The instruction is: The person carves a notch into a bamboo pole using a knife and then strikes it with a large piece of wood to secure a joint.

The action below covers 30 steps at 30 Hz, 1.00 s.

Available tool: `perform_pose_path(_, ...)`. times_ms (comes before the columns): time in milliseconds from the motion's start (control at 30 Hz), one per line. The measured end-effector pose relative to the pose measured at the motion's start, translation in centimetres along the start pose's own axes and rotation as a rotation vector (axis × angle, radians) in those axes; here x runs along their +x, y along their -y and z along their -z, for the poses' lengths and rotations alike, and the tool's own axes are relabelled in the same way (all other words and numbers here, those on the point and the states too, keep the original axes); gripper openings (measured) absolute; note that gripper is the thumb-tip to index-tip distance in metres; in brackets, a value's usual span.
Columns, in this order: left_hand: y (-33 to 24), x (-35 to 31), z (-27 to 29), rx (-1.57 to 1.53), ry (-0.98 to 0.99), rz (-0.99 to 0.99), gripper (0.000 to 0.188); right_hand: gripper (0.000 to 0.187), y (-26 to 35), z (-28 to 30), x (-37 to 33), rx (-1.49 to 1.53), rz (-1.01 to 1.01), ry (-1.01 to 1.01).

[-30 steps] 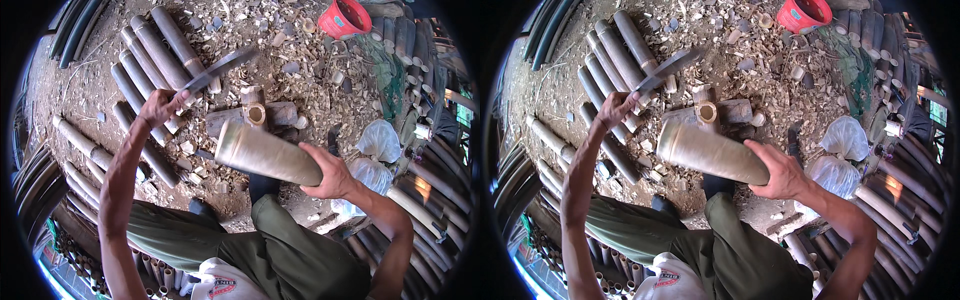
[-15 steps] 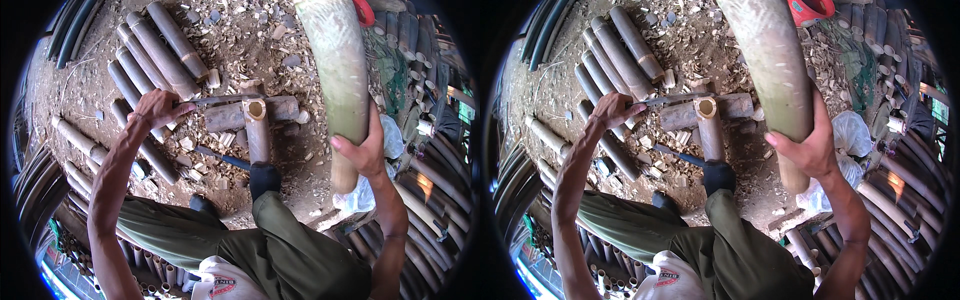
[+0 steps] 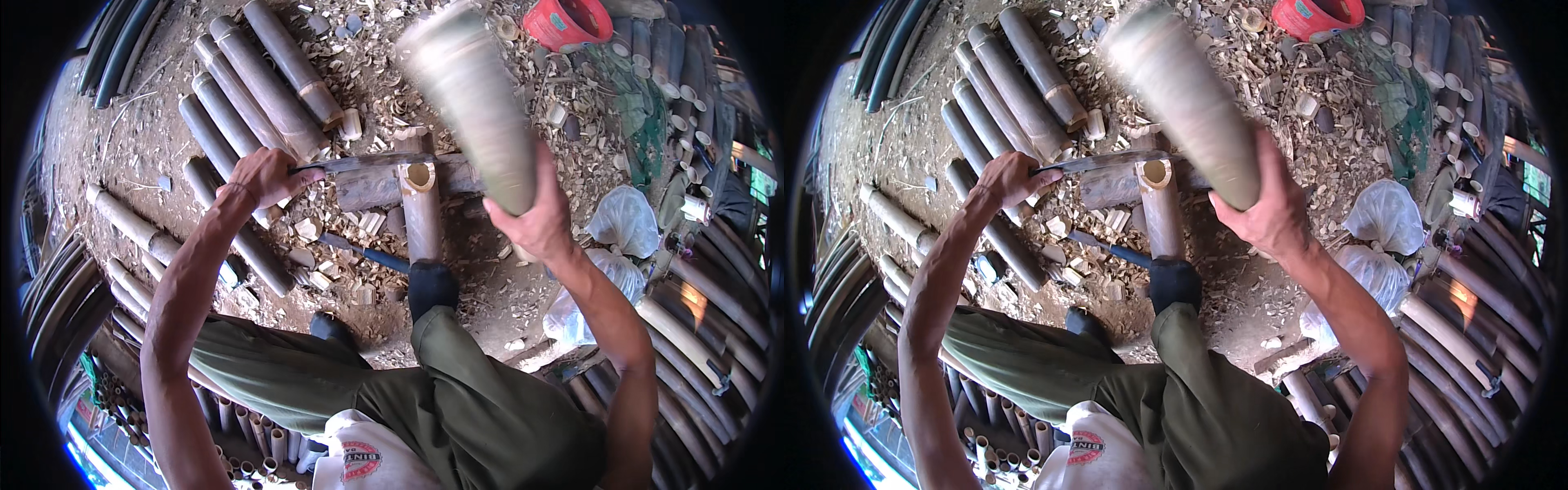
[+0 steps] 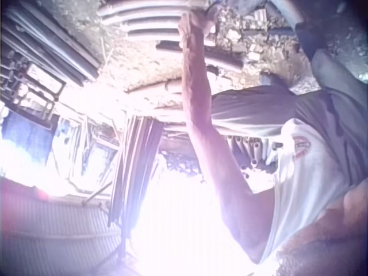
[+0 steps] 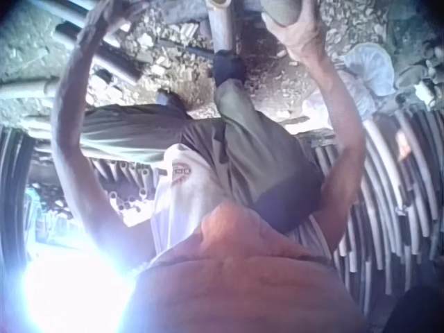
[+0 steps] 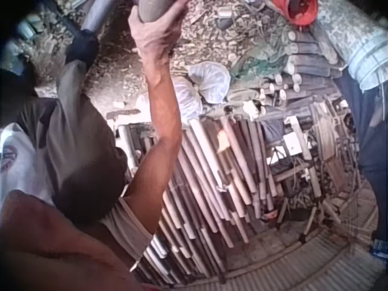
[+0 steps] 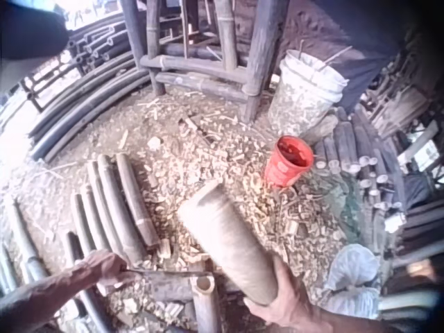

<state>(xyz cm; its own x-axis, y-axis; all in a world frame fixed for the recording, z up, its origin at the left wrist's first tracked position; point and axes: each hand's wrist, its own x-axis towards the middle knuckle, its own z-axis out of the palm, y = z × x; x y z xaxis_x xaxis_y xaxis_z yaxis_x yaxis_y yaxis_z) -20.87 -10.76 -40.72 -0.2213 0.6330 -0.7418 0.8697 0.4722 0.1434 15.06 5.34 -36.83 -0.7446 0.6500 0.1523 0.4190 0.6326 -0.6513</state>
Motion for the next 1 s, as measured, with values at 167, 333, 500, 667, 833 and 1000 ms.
perform_pose_path(167,1.5,0.7,-1.6,-0.052,0.023,0.001,0.071,0.102,-0.1,1.1,1.9,-0.161,-0.030,0.249)
perform_pose_path(333,0.4,1.1,-0.3,-0.002,0.069,-0.003,0.073,0.102,0.1,0.3,0.9,-0.048,-0.027,0.251)
perform_pose_path(500,2.0,1.4,-1.2,-0.113,0.097,-0.047,0.070,0.100,1.1,1.6,2.8,-0.166,0.001,0.244)
perform_pose_path(667,1.3,1.6,-0.9,-0.063,0.114,-0.118,0.065,0.101,1.0,1.2,1.3,-0.180,-0.136,0.488)
perform_pose_path(833,2.3,-2.0,-5.8,0.201,-0.386,-0.272,0.056,0.102,1.0,2.9,0.9,-0.102,-0.099,0.233)
perform_pose_path(1000,-0.2,-6.5,-8.8,0.087,-0.606,-0.306,0.033,0.098,-0.3,4.0,1.1,-0.004,0.001,0.061)
